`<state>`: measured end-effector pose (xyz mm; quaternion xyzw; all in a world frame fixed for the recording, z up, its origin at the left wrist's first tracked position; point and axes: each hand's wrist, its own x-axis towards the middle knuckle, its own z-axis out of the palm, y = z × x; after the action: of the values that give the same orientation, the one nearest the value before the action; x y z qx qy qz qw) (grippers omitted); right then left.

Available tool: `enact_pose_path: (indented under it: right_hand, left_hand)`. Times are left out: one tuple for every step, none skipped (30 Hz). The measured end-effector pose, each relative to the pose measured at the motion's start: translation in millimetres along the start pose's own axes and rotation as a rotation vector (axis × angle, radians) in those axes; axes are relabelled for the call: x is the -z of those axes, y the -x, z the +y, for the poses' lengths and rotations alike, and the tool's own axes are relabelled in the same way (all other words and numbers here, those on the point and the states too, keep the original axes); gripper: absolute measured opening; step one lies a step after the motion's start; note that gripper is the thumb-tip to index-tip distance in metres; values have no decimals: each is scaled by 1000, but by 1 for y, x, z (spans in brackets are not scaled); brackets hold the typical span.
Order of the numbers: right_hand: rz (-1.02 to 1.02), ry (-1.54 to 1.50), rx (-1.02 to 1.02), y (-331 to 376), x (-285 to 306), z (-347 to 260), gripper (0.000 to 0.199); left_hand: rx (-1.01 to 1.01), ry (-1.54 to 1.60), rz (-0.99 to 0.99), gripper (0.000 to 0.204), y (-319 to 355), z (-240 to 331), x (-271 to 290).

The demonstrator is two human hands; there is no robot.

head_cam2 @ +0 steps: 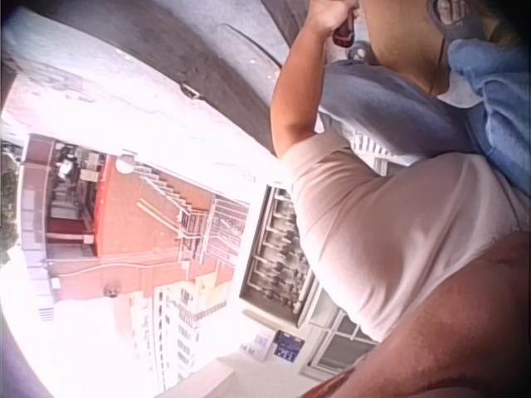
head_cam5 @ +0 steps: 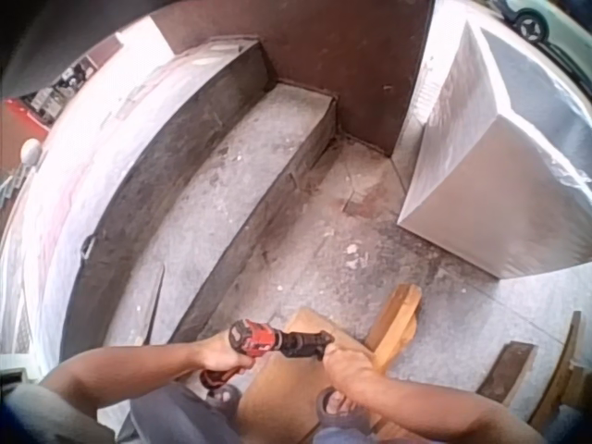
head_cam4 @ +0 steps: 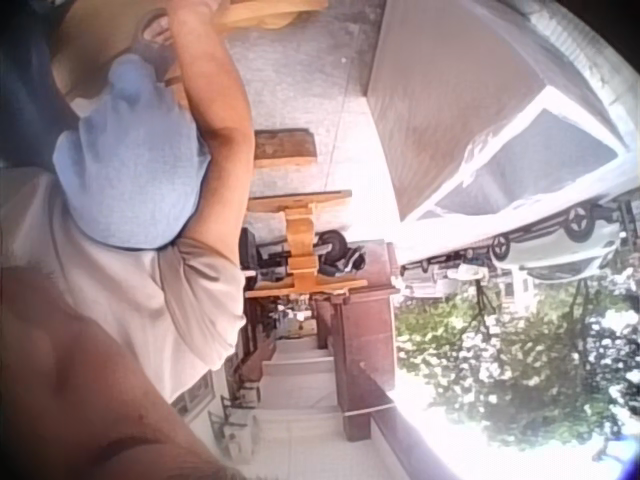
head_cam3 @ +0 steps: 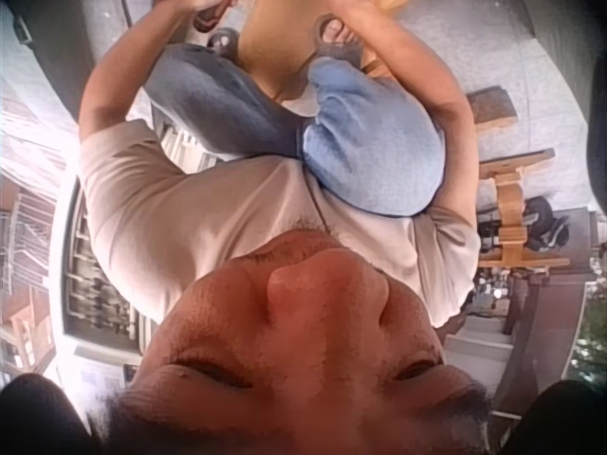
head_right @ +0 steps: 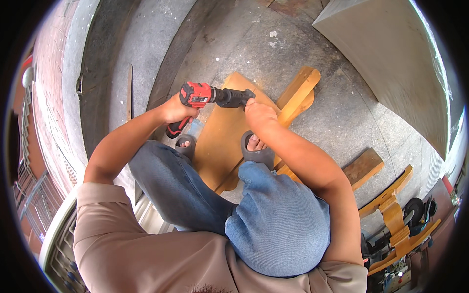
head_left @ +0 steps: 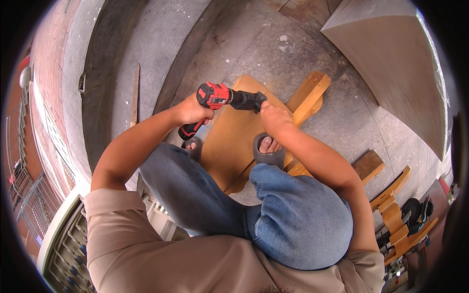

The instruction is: The person retrieves a power drill and an attachment from a shop interior and carries them outside, where they sit on the ground to use the drill on a wooden furniture leg.

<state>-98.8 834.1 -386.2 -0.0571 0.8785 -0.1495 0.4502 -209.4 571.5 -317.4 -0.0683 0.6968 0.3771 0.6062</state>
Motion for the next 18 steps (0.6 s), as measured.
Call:
enact_pose_path:
  right_hand:
    - [-4,0,4,1,3,-1,20]
    - [-7,0,9,2,4,-1,20]
    - [-6,-1,10,2,4,-1,20]
    - [-4,-3,12,2,4,-1,20]
    - [-3,-5,14,1,4,0,20]
    - [-2,-6,13,1,3,0,20]
    - [-2,-7,12,1,2,1,20]
    - [-2,-8,12,1,2,1,21]
    - [-3,-13,11,1,2,1,21]
    - [-4,-18,10,1,2,1,21]
    - [-5,-23,9,1,2,0,22]
    - [-9,-20,5,1,2,0,22]
    - [-13,-17,1,2,4,-1,22]
    - [-18,-14,-3,2,4,-1,22]
    - [-17,-18,-1,2,4,-1,22]
    - [-16,-21,0,2,3,-1,22]
    - [-15,-24,1,2,3,0,22]
    - [-19,-24,6,3,5,-1,22]
  left_hand:
    - [3,3,1,19,0,0,0]
    - [3,8,3,19,0,-1,0]
    - [2,12,5,19,-1,-3,0]
    - [1,16,7,19,-1,-3,0]
    - [8,7,4,18,-2,-3,1]
    - [15,-1,0,18,-2,-1,1]
    - [21,-10,-3,18,-2,1,1]
    - [17,-5,-3,17,-1,2,1]
    - [14,1,-1,17,0,3,1]
    - [10,6,0,17,0,4,1]
    - [11,3,1,17,1,6,1]
    - [12,0,2,17,1,7,1]
    - [12,-4,2,17,2,7,1]
    - [10,-4,-1,17,2,7,1]
    - [7,-4,-4,17,1,6,1]
    - [3,-5,-8,17,1,6,1]
    - [8,-8,-8,17,1,6,1]
    - [13,-10,-9,17,1,6,1]
